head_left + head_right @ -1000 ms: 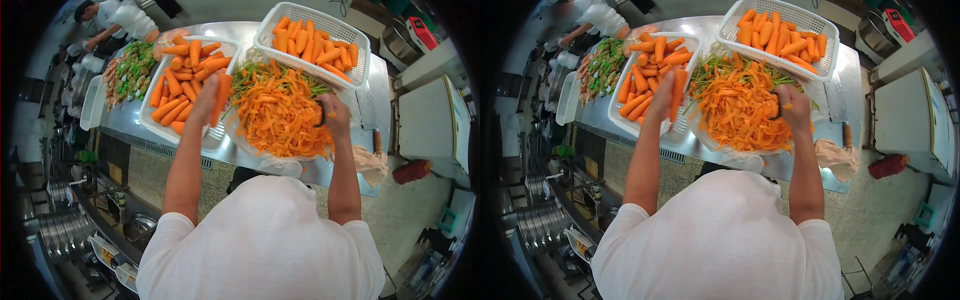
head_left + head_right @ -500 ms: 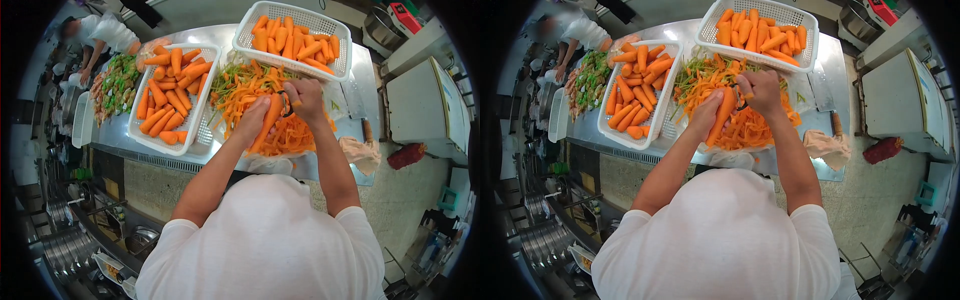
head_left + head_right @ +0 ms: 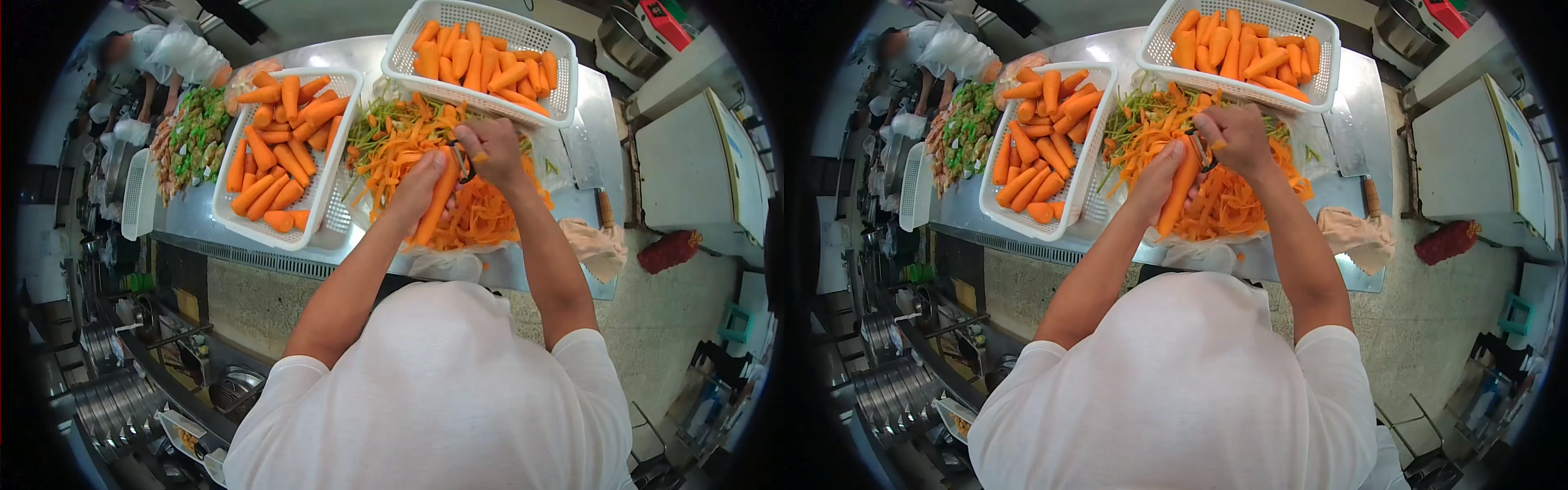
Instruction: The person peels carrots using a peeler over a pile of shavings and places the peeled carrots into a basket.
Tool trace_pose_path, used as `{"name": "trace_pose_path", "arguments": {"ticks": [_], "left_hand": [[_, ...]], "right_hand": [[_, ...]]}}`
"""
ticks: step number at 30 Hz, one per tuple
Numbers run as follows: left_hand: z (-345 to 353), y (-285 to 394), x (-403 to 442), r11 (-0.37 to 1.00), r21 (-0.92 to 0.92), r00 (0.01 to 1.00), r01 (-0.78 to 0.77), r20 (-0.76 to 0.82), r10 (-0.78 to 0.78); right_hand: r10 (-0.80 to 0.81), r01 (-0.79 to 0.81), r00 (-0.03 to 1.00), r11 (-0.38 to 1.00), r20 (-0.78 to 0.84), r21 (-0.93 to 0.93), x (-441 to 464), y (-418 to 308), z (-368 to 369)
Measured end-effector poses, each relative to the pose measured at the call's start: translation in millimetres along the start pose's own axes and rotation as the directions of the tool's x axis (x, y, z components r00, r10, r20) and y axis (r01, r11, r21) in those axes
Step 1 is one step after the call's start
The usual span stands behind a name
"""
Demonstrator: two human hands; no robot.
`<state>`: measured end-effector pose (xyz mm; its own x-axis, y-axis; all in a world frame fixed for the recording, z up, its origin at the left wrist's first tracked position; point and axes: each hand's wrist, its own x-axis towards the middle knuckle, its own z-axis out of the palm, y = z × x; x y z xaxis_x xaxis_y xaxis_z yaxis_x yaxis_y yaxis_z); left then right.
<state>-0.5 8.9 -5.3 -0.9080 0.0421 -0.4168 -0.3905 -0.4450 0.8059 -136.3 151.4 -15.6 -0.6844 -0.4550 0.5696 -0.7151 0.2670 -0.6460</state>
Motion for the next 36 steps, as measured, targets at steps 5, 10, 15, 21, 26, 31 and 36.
{"name": "trace_pose_path", "arguments": {"ticks": [5, 10, 15, 21, 26, 31, 36], "left_hand": [[6, 10, -8, 0.998, -0.031, 0.999, -0.046, 0.016, 0.046], [4, 5, -5, 0.998, 0.041, 0.999, -0.044, -0.024, 0.045], [2, 6, -5, 0.997, -0.077, 1.0, -0.015, -0.024, 0.014], [0, 7, -6, 0.998, -0.005, 0.998, -0.062, -0.029, 0.062], [-2, 9, -1, 0.998, -0.025, 0.999, -0.049, -0.002, 0.049], [-10, 3, 5, 0.993, -0.115, 0.999, 0.029, 0.028, -0.026], [-7, 8, -4, 0.995, -0.039, 0.994, -0.096, 0.053, 0.098]], "right_hand": [[0.277, -0.275, 0.961, 0.955, -0.008, 0.108, 8, 10, 0], [0.072, -0.073, 0.997, 0.995, 0.019, 0.062, 1, 15, 6], [0.095, -0.106, 0.993, 0.975, 0.065, 0.193, 0, 2, 5], [0.149, -0.156, 0.988, 0.964, 0.045, 0.217, 5, 2, 5], [0.2, -0.202, 0.979, 0.975, 0.021, 0.095, 12, 11, 14], [0.062, -0.093, 0.991, 0.954, 0.115, 0.284, 10, 3, 9], [0.135, -0.132, 0.991, 0.974, 0.0, 0.185, 17, 4, 7]]}}
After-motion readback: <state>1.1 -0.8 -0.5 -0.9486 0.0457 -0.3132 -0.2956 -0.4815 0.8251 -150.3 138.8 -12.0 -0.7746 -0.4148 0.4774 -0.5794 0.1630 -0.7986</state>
